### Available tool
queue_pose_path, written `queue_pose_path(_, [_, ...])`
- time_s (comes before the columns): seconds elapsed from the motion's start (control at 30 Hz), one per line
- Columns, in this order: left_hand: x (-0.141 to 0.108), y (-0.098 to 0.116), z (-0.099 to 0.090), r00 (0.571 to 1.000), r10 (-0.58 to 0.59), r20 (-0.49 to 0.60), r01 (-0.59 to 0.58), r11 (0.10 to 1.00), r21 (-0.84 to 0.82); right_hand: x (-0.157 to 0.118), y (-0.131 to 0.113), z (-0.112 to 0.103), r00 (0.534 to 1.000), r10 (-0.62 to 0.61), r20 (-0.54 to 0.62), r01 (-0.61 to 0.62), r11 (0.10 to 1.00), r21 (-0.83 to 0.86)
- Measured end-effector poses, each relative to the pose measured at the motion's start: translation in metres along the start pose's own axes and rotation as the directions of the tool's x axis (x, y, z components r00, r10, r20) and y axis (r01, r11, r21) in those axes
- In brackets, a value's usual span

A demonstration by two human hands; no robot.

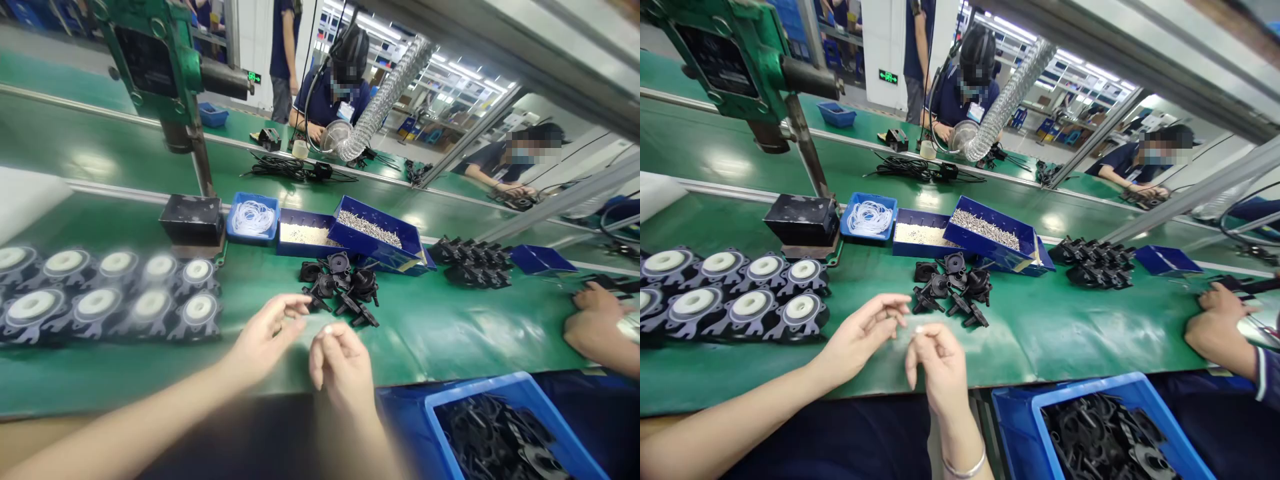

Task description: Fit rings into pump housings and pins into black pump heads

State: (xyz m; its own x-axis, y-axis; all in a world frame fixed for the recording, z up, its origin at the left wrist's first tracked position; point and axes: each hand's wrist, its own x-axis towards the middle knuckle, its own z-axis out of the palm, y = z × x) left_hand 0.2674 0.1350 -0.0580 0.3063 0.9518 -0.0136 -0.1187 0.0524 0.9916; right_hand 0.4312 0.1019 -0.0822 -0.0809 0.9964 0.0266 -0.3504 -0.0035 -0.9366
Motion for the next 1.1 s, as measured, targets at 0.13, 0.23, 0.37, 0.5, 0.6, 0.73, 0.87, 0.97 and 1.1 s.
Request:
queue_pose_path(0.13, [0.024, -0.006, 0.014, 0.990, -0.009, -0.138, 0.050, 0.952, 0.303, 0.040, -0.020, -0.014, 0.978, -0.157, -0.134, 0.137, 0.980, -0.142])
queue_pose_path(0.23, [0.044, -0.023, 0.025, 0.995, 0.054, -0.079, 0.004, 0.802, 0.597, 0.071, -0.025, -0.023, 0.979, -0.111, -0.170, 0.067, 0.967, -0.246])
queue_pose_path(0.37, [0.061, -0.040, 0.030, 0.997, 0.070, -0.008, -0.038, 0.631, 0.775, 0.087, -0.017, -0.038, 0.987, -0.063, -0.150, 0.009, 0.941, -0.337])
queue_pose_path(0.5, [0.060, -0.037, 0.021, 0.998, 0.055, 0.041, -0.066, 0.590, 0.805, 0.082, -0.020, -0.066, 0.969, -0.123, -0.215, 0.021, 0.904, -0.427])
queue_pose_path(0.6, [0.052, -0.030, 0.012, 0.996, 0.036, 0.078, -0.085, 0.553, 0.829, 0.078, -0.030, -0.078, 0.938, -0.203, -0.281, 0.042, 0.872, -0.488])
queue_pose_path(0.73, [0.037, -0.025, 0.004, 0.992, 0.026, 0.124, -0.117, 0.563, 0.818, 0.084, -0.032, -0.050, 0.951, -0.240, -0.196, 0.129, 0.883, -0.452])
queue_pose_path(0.87, [0.021, -0.028, -0.003, 0.996, 0.030, 0.088, -0.075, 0.827, 0.557, 0.099, -0.005, -0.002, 1.000, -0.014, 0.020, 0.018, 0.980, -0.199])
queue_pose_path(0.97, [0.013, -0.034, -0.009, 0.994, -0.089, 0.059, 0.074, 0.971, 0.225, 0.114, 0.018, 0.005, 1.000, -0.006, 0.021, 0.011, 0.964, -0.264])
queue_pose_path(1.1, [0.007, -0.036, -0.011, 0.981, -0.193, 0.034, 0.193, 0.981, 0.006, 0.117, 0.021, -0.019, 0.988, -0.110, -0.112, 0.060, 0.922, -0.383])
